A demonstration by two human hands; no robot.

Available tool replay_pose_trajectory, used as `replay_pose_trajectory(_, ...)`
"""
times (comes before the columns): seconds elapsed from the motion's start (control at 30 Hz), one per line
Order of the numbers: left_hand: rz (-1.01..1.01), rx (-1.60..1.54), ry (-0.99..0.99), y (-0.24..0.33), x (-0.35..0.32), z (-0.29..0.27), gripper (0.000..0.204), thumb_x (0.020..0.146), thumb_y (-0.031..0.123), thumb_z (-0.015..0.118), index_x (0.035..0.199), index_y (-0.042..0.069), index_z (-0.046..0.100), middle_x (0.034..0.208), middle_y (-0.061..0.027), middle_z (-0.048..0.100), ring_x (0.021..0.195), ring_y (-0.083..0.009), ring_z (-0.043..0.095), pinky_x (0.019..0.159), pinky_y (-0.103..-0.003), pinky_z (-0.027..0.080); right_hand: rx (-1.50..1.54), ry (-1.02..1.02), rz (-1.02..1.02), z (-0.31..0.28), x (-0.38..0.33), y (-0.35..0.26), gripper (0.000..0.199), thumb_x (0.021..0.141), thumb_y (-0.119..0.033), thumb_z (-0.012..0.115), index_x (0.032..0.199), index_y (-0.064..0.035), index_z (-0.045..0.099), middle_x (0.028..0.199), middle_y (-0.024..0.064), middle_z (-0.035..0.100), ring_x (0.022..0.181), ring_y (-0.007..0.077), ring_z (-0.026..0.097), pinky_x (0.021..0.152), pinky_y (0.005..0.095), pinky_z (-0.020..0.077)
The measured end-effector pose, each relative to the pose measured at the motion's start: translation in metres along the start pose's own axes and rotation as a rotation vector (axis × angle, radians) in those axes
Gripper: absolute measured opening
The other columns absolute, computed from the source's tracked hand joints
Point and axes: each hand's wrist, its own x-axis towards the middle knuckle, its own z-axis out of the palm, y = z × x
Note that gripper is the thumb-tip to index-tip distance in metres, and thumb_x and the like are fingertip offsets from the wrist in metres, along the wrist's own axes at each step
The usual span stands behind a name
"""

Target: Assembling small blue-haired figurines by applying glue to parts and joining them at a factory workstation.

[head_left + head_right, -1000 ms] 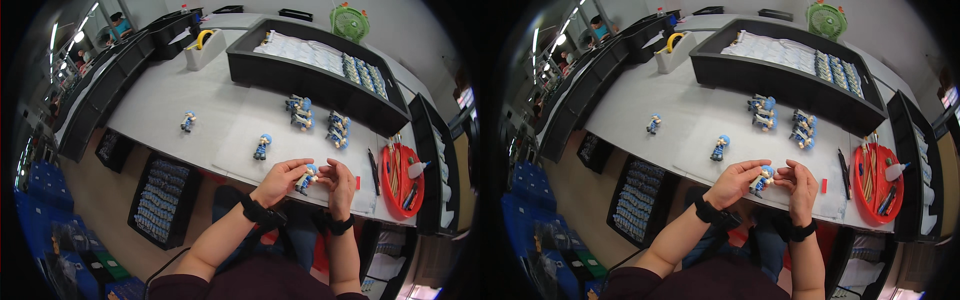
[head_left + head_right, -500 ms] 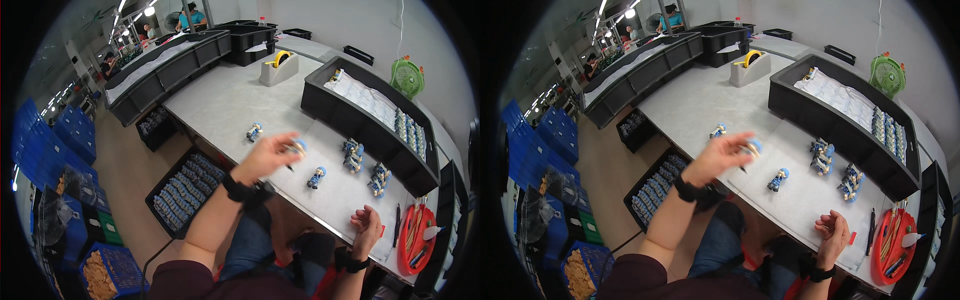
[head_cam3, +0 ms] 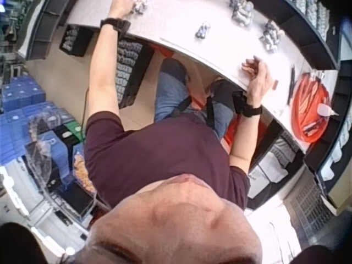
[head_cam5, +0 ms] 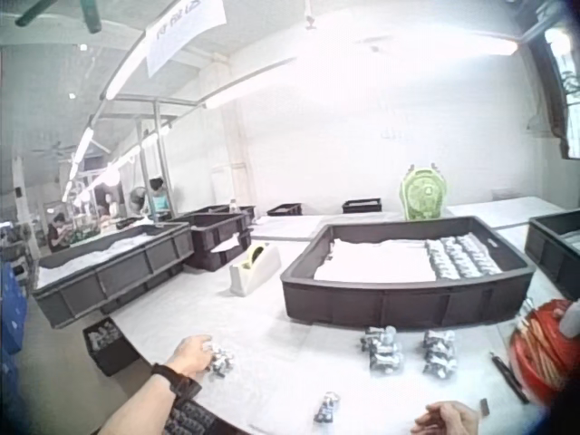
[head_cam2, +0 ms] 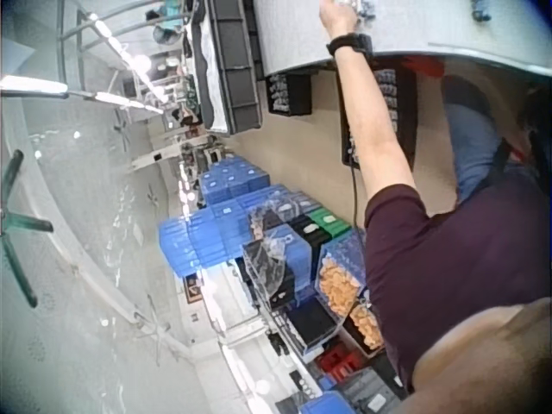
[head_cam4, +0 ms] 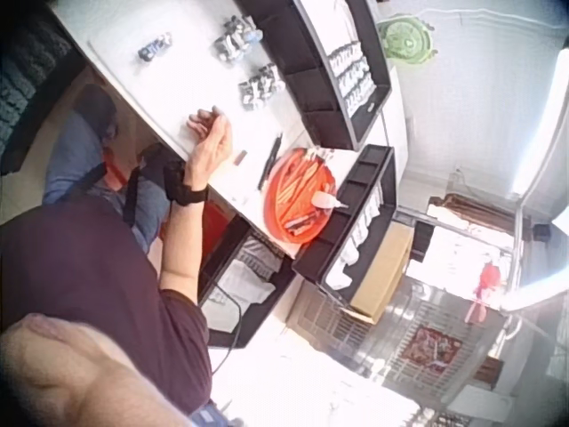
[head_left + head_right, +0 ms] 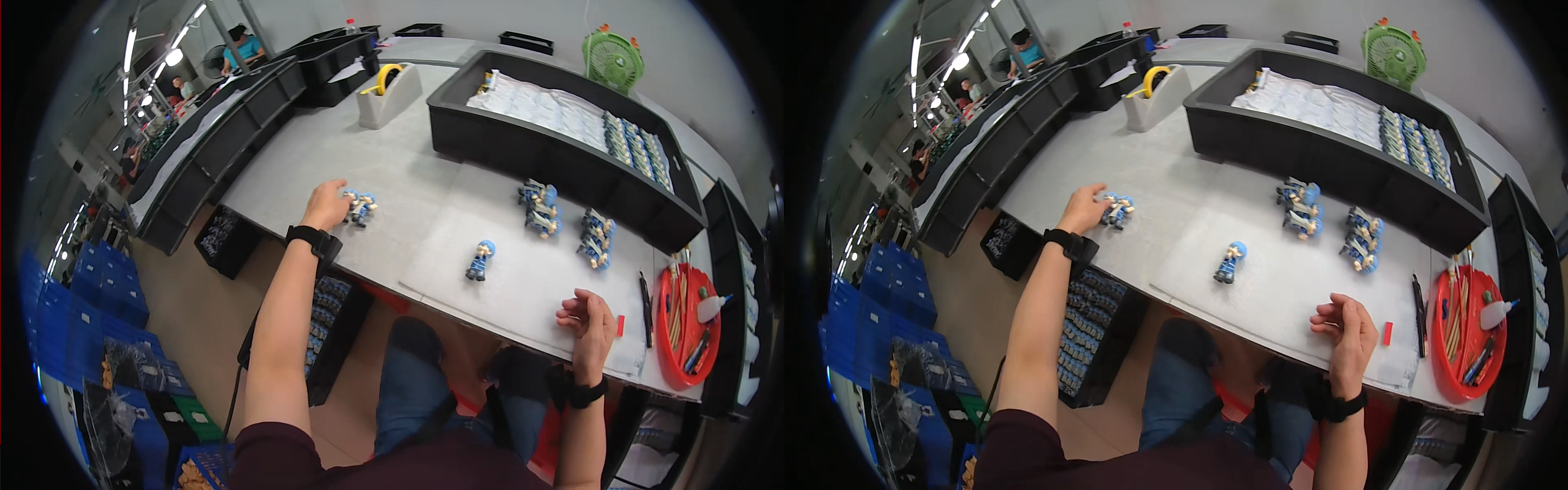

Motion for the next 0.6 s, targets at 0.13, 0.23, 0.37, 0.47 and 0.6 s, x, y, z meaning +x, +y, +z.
replay_pose_trajectory(0.13, 0.285, -0.319, -0.090, 0.079, -0.044, 0.011, 0.039, 0.074, 0.012, 0.061, 0.110, -0.001, 0.055, 0.107, -0.0183, 0.057, 0.096, -0.0297, 0.055, 0.081, -0.037, 0.044, -0.010, 0.003, -0.014, 0.000, 0.002, 0.004, 0.031, 0.092, -0.022, 0.040, 0.097, 0.0047, 0.055, 0.079, 0.0119, 0.059, 0.066, 0.0166, 0.059, 0.058, 0.0245, 0.0499)
replay_pose_trajectory(0.23, 0.493, -0.377, -0.465, 0.133, -0.088, 0.028, 0.044, 0.074, 0.016, 0.064, 0.115, 0.004, 0.052, 0.108, -0.0133, 0.056, 0.092, -0.0203, 0.053, 0.077, -0.028, 0.044, -0.014, -0.016, -0.025, -0.003, 0.000, 0.005, 0.030, 0.092, -0.021, 0.040, 0.097, 0.0045, 0.055, 0.079, 0.0118, 0.059, 0.066, 0.0165, 0.059, 0.058, 0.0244, 0.0499)
replay_pose_trajectory(0.37, 0.737, -0.305, -0.502, 0.146, -0.109, 0.054, 0.052, 0.072, 0.013, 0.065, 0.120, 0.005, 0.047, 0.113, -0.0128, 0.050, 0.093, -0.0195, 0.051, 0.074, -0.028, 0.045, -0.041, -0.042, -0.038, -0.001, -0.006, 0.001, 0.026, 0.091, -0.017, 0.042, 0.097, 0.0045, 0.056, 0.080, 0.0114, 0.059, 0.067, 0.0157, 0.059, 0.059, 0.0242, 0.0495)
replay_pose_trajectory(0.47, 0.527, -0.419, -0.533, 0.164, -0.129, 0.057, 0.054, 0.070, 0.010, 0.067, 0.120, 0.004, 0.047, 0.109, -0.0116, 0.047, 0.090, -0.0202, 0.052, 0.075, -0.027, 0.046, -0.127, -0.092, -0.056, -0.001, -0.006, 0.004, 0.019, 0.086, -0.009, 0.052, 0.099, 0.0054, 0.056, 0.081, 0.0106, 0.061, 0.070, 0.0135, 0.059, 0.062, 0.0233, 0.0493)
replay_pose_trajectory(0.6, 0.330, -0.849, -0.624, 0.183, -0.162, 0.073, 0.054, 0.070, -0.003, 0.064, 0.120, 0.000, 0.044, 0.108, -0.0083, 0.043, 0.088, -0.0149, 0.052, 0.073, -0.024, 0.049, -0.214, -0.115, -0.076, -0.001, -0.005, 0.008, 0.024, 0.080, -0.007, 0.059, 0.101, 0.0052, 0.056, 0.084, 0.0092, 0.062, 0.072, 0.0109, 0.059, 0.064, 0.0214, 0.0479)
